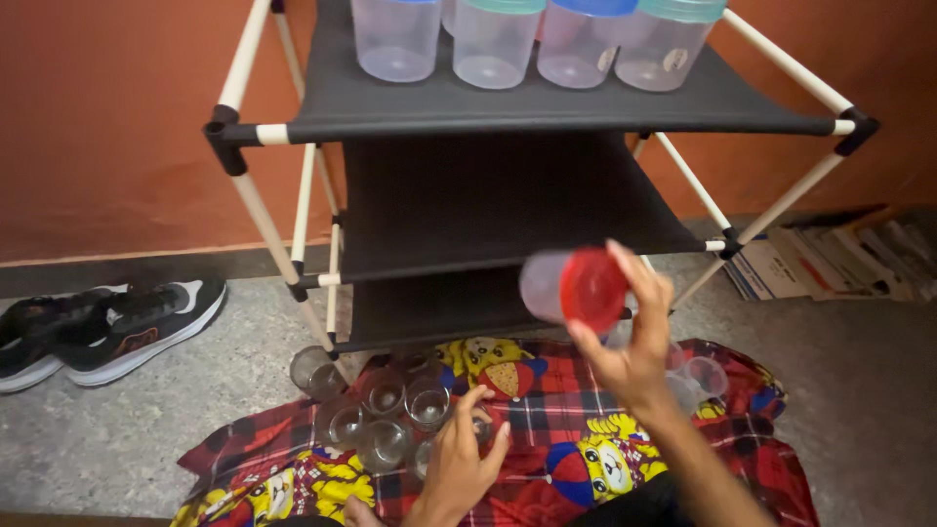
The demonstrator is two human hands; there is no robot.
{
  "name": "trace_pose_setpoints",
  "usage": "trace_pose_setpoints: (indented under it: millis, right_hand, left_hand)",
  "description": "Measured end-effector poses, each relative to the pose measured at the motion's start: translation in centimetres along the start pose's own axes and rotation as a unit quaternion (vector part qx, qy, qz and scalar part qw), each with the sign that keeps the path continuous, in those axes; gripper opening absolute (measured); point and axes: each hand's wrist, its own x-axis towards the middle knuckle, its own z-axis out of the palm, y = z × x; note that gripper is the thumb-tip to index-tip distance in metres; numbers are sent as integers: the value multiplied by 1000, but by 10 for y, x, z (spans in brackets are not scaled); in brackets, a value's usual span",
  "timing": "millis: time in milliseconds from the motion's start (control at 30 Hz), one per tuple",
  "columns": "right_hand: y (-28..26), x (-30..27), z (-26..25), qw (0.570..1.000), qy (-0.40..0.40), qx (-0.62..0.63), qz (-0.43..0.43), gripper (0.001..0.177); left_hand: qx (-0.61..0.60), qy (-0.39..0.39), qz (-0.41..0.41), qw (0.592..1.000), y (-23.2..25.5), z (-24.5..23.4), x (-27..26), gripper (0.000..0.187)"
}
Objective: The person sits on a blanket and repeatedly picks up clear plastic cups and colored lids from the floor, screws the lids onto the cups, and places the assembled containers onto the shelves of a nearby three-tiered cart. The person handles the items one at a time and continues until the shelves are filled.
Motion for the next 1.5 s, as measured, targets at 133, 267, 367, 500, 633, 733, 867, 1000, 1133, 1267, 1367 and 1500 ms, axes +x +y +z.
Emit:
trace_pose_setpoints:
  millis: [133,267,367,500,633,733,867,1000,1133,1267,1367,1500]
  right_hand:
    - [-10,87,43,995,-52,-70,-48,66]
    - [-9,155,102,980,-148,-112,-66,60]
    - [-4,177,139,972,-198,-105,-65,59]
    - [9,192,173,972,-213,-85,-54,45]
    - [18,194,196,980,-175,-55,-73,33]
    - [23,195,205,981,-167,-64,-79,31]
    - [29,197,211,979,-176,-75,-67,31]
    - [33,191,214,983,-135,-48,-112,34]
    - [33,191,211,982,-151,-66,-89,38]
    - [29,194,182,985,-150,-67,-58,40]
    - [26,173,130,989,-136,-38,-44,36]
    - [31,72,18,993,19,-14,-118,28]
  left_hand:
    - [5,-29,-27,999,-5,-1,1,63]
    - [6,-46,-29,999,-10,5,4,61]
    - [12,-68,-58,996,-11,5,4,61]
    - [0,-47,-23,999,-8,2,6,63]
    - [-5,-49,-43,998,-3,-1,7,63]
    - [-5,-52,-45,998,-1,-4,8,64]
    - [-2,-47,-30,998,-3,-3,10,64]
    - [0,-77,-37,996,-6,0,9,64]
    - [7,-69,-45,997,-4,-1,9,63]
    - [-8,-50,-26,998,10,-11,16,56]
    - [-48,-160,-86,982,30,-22,15,39]
    - [-94,-307,-125,939,53,-34,0,31]
